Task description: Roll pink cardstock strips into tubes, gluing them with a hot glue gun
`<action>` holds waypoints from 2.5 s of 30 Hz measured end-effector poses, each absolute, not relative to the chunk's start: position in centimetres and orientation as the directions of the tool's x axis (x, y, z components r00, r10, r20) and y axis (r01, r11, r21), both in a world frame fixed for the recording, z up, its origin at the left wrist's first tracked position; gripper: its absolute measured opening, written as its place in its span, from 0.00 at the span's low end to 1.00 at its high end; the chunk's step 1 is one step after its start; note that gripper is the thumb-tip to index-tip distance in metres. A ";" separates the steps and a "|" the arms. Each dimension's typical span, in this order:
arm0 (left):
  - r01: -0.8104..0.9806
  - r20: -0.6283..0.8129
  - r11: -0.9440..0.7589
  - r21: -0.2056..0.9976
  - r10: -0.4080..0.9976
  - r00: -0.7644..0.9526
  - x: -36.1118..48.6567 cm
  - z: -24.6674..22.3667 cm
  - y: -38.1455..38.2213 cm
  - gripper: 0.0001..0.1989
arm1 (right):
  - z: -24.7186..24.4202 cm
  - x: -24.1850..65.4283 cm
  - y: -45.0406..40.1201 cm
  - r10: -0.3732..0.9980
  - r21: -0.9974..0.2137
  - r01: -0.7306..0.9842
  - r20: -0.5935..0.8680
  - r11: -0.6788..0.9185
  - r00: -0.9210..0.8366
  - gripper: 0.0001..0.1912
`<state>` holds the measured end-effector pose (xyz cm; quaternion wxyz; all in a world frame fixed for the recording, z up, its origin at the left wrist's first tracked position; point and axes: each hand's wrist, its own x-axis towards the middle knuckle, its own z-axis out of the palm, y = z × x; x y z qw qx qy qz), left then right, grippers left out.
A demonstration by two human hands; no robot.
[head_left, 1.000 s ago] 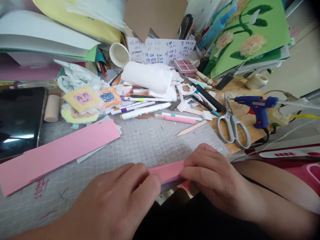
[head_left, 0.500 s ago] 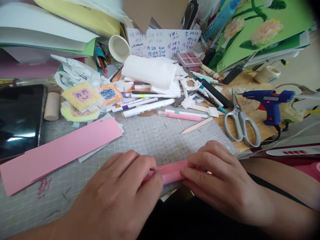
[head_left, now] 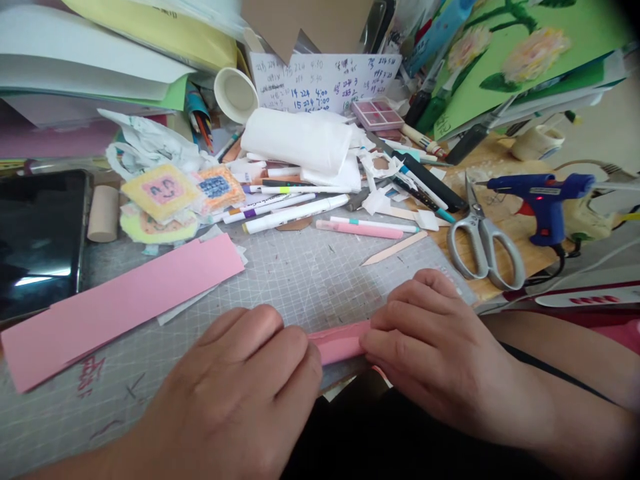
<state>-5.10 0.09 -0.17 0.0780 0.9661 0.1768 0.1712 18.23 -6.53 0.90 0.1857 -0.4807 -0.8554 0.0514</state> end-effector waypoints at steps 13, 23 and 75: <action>0.369 0.220 -0.906 0.208 0.411 0.885 -4.7 0.4 0.2 0.15 | 0.9 18.2 -6.1 0.850 -0.271 0.807 0.227 0.524 -0.475 0.08; 0.386 0.314 -0.903 0.190 0.428 0.847 -4.8 -0.4 0.3 0.16 | 0.8 18.2 -6.1 0.856 -0.304 0.801 0.231 0.516 -0.463 0.12; 0.363 0.169 -0.843 0.397 0.456 0.874 -8.7 1.3 2.8 0.07 | 0.0 18.8 -6.1 0.797 -0.187 0.786 0.298 0.589 -0.525 0.09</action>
